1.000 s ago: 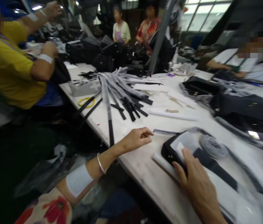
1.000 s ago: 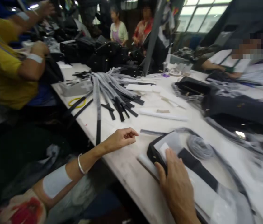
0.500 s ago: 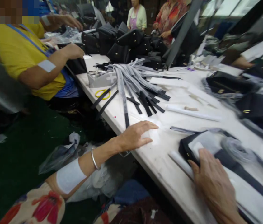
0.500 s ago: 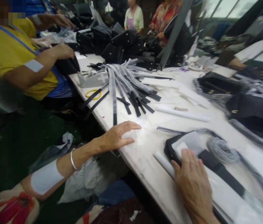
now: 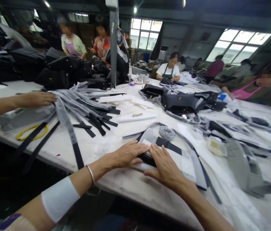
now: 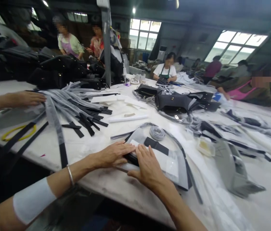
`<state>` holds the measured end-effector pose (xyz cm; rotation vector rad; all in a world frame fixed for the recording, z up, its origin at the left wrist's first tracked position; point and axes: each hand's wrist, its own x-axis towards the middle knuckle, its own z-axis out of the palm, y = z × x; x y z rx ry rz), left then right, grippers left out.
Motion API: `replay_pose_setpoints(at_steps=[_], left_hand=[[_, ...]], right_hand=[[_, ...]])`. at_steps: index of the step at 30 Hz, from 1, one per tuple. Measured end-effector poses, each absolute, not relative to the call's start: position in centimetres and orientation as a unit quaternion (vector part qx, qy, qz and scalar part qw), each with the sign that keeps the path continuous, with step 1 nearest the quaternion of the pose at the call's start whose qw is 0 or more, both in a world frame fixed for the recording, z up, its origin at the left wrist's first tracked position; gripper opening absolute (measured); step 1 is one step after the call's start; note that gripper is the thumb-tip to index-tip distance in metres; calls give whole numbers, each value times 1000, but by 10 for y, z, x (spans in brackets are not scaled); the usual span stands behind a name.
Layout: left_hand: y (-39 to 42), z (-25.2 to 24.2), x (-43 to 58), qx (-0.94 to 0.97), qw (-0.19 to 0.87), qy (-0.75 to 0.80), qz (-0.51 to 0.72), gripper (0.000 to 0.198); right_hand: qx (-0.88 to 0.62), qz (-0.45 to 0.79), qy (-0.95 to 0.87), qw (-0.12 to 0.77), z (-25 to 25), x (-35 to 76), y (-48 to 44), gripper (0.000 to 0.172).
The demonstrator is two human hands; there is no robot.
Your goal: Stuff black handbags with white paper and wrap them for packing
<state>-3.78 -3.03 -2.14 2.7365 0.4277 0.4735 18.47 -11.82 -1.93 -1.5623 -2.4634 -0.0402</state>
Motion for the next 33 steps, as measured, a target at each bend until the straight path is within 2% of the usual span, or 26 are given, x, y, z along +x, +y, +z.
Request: replay_pose_setpoints(at_steps=[2, 4, 6, 10, 13, 16, 20, 24, 29, 33], left_hand=[[-31, -15, -41, 971, 142, 143, 126, 83], [-31, -12, -40, 978, 106, 137, 113, 92], [-29, -11, -36, 980, 67, 136, 130, 83], [-24, -9, -21, 970, 25, 173, 169, 53], [-23, -11, -11, 959, 2, 226, 171, 30], [-27, -20, -4, 951, -20, 246, 188, 17], [-36, -33, -1, 937, -23, 266, 226, 18], [-58, -26, -3, 935, -24, 258, 242, 17], [-101, -19, -10, 941, -43, 219, 256, 17], [-111, -30, -12, 933, -100, 198, 284, 22]], right_hand=[[-549, -38, -828, 107, -18, 187, -126, 89], [-560, -59, -819, 115, -21, 188, -131, 84], [-561, -78, -813, 132, -24, 188, -132, 74], [-550, -98, -813, 165, -25, 189, -127, 61], [-548, -108, -813, 164, -25, 191, -121, 51], [-532, -141, -820, 160, -30, 193, -115, 43], [-501, -183, -828, 174, -30, 195, -111, 38], [-476, -164, -841, 198, -12, 199, -122, 34], [-438, -113, -862, 230, -3, 209, -156, 42], [-422, -124, -869, 228, -15, 215, -163, 45]])
